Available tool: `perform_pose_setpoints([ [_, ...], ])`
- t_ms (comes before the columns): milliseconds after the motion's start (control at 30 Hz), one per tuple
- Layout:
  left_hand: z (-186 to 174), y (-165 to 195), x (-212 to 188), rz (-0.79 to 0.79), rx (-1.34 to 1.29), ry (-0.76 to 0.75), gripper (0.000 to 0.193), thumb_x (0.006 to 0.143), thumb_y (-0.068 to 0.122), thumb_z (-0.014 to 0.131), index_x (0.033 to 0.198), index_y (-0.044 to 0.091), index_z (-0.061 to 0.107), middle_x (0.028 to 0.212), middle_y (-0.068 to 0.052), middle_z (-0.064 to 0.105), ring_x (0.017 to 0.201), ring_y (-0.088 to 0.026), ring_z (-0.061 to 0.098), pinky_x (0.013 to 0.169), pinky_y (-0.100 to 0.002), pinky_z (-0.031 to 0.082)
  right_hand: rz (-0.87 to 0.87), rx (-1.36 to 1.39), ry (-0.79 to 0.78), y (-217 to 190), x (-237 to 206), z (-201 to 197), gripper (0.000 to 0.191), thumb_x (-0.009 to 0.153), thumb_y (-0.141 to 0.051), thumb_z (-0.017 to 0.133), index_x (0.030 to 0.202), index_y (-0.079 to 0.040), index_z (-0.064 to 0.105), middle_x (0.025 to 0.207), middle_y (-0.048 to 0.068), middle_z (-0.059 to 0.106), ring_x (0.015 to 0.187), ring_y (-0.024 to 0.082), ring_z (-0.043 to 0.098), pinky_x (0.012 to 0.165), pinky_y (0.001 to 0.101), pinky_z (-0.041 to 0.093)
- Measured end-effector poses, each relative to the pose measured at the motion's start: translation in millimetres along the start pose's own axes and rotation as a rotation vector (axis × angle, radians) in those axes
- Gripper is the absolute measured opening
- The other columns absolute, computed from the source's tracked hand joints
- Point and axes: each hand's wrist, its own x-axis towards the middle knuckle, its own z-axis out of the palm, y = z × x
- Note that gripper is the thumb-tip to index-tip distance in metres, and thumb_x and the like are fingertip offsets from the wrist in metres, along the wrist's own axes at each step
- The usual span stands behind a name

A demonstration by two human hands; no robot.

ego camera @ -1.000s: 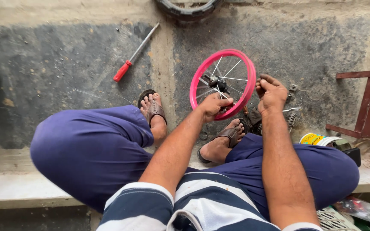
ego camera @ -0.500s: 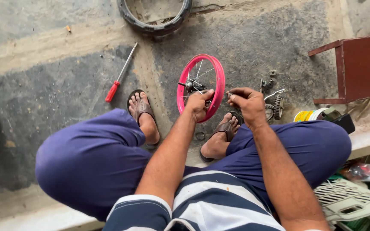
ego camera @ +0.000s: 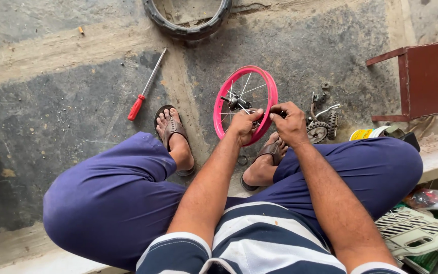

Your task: The person sits on the floor and installs spokes into a pink bicycle rim, threading them through the hub and tightening them by hand. The person rotates the wheel to access different spoke holes and continues adding and adjusting spokes.

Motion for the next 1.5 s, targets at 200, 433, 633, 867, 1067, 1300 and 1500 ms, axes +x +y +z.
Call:
perform_pose_setpoints([
  [200, 6.2, 1.0, -3.7, -0.021, -0.007, -0.011, 0.015, 0.097, 0.014, 0.069, 0.099, 0.000, 0.069, 0.093, -0.012, 0.074, 0.079, -0.021, 0.074, 0.069, -0.034, 0.065, -0.049, -0.069, -0.012, -4.6, -1.8, -4.4, 0.019, 0.085, -0.008, 0.074, 0.102, 0.000, 0.077, 0.100, 0.013, 0.073, 0.091, 0.023, 0.073, 0.080, 0.0336, 0.060],
  [433, 9.3, 1.1, -3.2, 0.036, 0.011, -0.015, 0.011, 0.098, 0.009, 0.071, 0.100, -0.001, 0.071, 0.092, -0.014, 0.074, 0.077, -0.021, 0.072, 0.064, -0.032, 0.059, -0.104, -0.070, 0.025, 0.3, -1.4, 0.0, 0.020, 0.083, -0.008, 0.075, 0.101, -0.001, 0.077, 0.097, 0.014, 0.073, 0.089, 0.025, 0.074, 0.080, 0.0352, 0.059],
  [633, 13.1, 4.7, 1.5, 0.068, -0.026, -0.018, 0.017, 0.094, 0.003, 0.071, 0.106, -0.010, 0.074, 0.100, -0.017, 0.075, 0.085, -0.024, 0.073, 0.075, -0.038, 0.062, -0.281, -0.151, 0.085, 12.1, -0.2, 9.1, 0.017, 0.089, -0.008, 0.076, 0.105, -0.001, 0.075, 0.100, 0.016, 0.071, 0.089, 0.028, 0.070, 0.082, 0.0391, 0.056],
  [867, 19.1, 12.8, -4.7, 0.048, -0.109, -0.038, 0.014, 0.096, 0.009, 0.071, 0.100, -0.005, 0.070, 0.088, -0.014, 0.072, 0.074, -0.021, 0.071, 0.069, -0.041, 0.064, -0.167, -0.068, 0.010, 4.5, 0.2, 7.6, 0.022, 0.091, -0.011, 0.076, 0.111, -0.003, 0.074, 0.095, 0.014, 0.068, 0.079, 0.027, 0.065, 0.073, 0.0377, 0.053],
  [1067, 22.6, 10.1, -6.2, 0.053, -0.096, -0.014, 0.028, 0.092, 0.003, 0.072, 0.116, -0.008, 0.061, 0.099, -0.019, 0.071, 0.081, -0.024, 0.074, 0.070, -0.040, 0.065, -0.315, -0.324, 0.064, 4.9, -1.7, 0.3, 0.024, 0.088, -0.011, 0.083, 0.109, -0.002, 0.078, 0.091, 0.015, 0.065, 0.078, 0.027, 0.065, 0.072, 0.0381, 0.052],
  [1300, 22.9, 5.5, -6.7, 0.082, -0.108, 0.009, 0.047, 0.089, 0.000, 0.072, 0.128, -0.013, 0.050, 0.102, -0.024, 0.069, 0.081, -0.028, 0.074, 0.070, -0.043, 0.066, -0.358, -0.340, 0.064, 6.6, -3.7, -2.7, 0.016, 0.095, -0.010, 0.080, 0.107, -0.002, 0.077, 0.094, 0.014, 0.067, 0.084, 0.025, 0.067, 0.076, 0.0369, 0.054],
  [1500, 26.2, -3.9, -0.9, 0.104, -0.037, 0.066, 0.034, 0.089, 0.000, 0.076, 0.110, -0.023, 0.063, 0.093, -0.024, 0.071, 0.076, -0.028, 0.074, 0.067, -0.042, 0.066, -0.222, -0.208, 0.012, 11.1, -3.3, -0.7, 0.016, 0.094, -0.010, 0.075, 0.108, -0.002, 0.074, 0.098, 0.015, 0.068, 0.083, 0.026, 0.069, 0.077, 0.0380, 0.055],
])
